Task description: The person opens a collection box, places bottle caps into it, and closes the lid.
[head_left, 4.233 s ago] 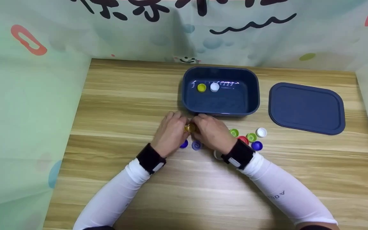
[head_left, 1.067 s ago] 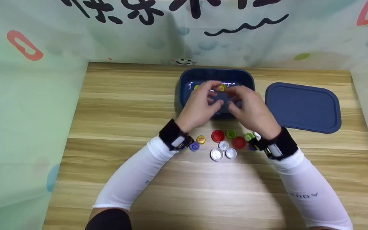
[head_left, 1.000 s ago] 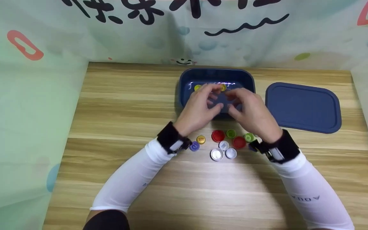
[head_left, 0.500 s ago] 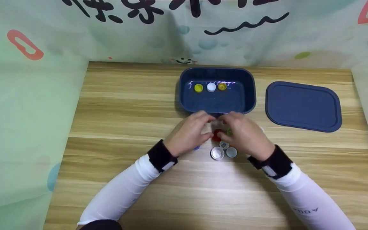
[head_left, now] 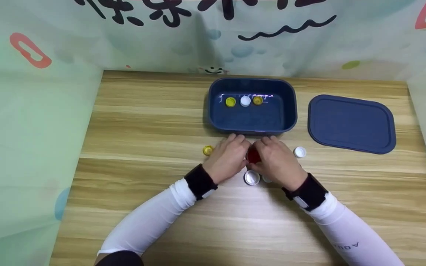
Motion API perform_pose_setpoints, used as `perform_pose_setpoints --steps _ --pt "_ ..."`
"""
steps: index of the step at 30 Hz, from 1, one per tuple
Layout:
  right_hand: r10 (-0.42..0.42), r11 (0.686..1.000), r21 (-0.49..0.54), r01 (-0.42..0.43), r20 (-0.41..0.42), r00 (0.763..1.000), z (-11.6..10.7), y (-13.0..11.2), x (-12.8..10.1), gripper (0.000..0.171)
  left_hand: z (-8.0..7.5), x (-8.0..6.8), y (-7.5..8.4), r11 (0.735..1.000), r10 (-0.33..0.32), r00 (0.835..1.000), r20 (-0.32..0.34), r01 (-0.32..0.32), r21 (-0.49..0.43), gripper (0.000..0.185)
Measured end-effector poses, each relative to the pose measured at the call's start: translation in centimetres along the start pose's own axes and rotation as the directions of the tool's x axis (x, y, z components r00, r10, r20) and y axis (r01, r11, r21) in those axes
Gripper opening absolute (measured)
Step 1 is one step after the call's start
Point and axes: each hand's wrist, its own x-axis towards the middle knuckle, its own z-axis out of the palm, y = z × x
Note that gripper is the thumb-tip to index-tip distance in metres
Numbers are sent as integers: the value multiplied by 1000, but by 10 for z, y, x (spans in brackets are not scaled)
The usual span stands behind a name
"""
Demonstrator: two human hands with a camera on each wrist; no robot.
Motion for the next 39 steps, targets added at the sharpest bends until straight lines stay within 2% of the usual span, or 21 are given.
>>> perform_pose_setpoints --steps 8,13,16,19,22,26,30,33,39 --pt "-1 1000 4 2 -21 1000 1 1 -1 44 1 2 2 1000 3 1000 0 -3 15 27" --pt "-4 999 36 5 -40 999 -8 -1 -2 44 -7 1 4 1000 -3 1000 -9 3 -25 28" --pt "2 995 98 4 -62 998 -17 -2 -3 45 -15 1 6 999 1 1000 -30 -3 -52 28" --pt "3 987 162 11 -85 996 -27 -2 -4 44 -22 4 8 993 4 998 -58 -11 -117 26" --pt "8 979 205 14 -108 994 -36 -2 -3 42 -28 7 9 974 -11 995 -97 -11 -226 25" --pt "35 969 245 -2 -133 991 -49 0 0 40 -37 13 11 932 -53 990 -130 2 -362 30" --pt "87 956 291 -40 -152 985 -59 4 6 42 -45 22 13 874 -112 988 -109 46 -483 38" --pt "124 950 307 -65 -178 976 -64 9 12 42 -50 31 14 814 -162 984 -76 89 -574 44" --pt "178 940 328 -92 -242 954 -69 19 25 42 -54 46 14 658 -248 968 -26 149 -738 51"
